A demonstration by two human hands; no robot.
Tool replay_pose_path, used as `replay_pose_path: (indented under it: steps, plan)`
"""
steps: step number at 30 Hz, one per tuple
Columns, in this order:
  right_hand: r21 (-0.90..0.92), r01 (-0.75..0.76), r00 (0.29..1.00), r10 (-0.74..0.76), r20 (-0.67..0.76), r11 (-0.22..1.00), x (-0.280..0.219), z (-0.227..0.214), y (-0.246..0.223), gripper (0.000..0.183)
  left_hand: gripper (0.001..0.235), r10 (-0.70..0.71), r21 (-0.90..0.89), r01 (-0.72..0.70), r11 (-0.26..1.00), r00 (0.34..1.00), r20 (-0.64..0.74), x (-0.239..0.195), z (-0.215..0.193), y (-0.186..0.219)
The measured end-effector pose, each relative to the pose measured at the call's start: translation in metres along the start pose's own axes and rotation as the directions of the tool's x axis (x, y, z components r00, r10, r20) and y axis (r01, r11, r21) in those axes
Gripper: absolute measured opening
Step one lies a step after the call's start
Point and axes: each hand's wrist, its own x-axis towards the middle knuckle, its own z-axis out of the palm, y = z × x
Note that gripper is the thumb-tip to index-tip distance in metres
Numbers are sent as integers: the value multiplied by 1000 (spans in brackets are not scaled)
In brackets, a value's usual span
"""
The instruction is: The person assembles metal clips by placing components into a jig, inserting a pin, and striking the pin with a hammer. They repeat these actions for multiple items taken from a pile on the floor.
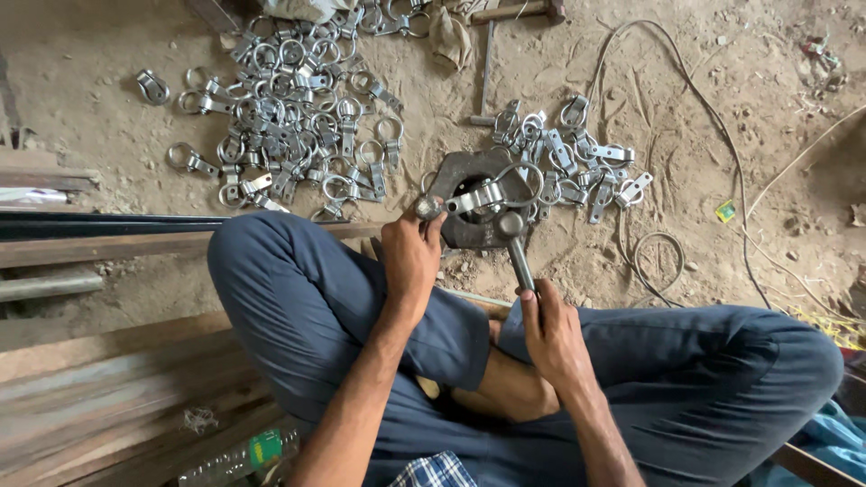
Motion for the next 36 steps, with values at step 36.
replay_pose_path:
  steps: [36]
  plan:
    - [129, -62, 995, 51, 89, 990, 31, 40, -30, 40, 17, 17, -22, -18, 1000, 999, -41, 9, 2, -8]
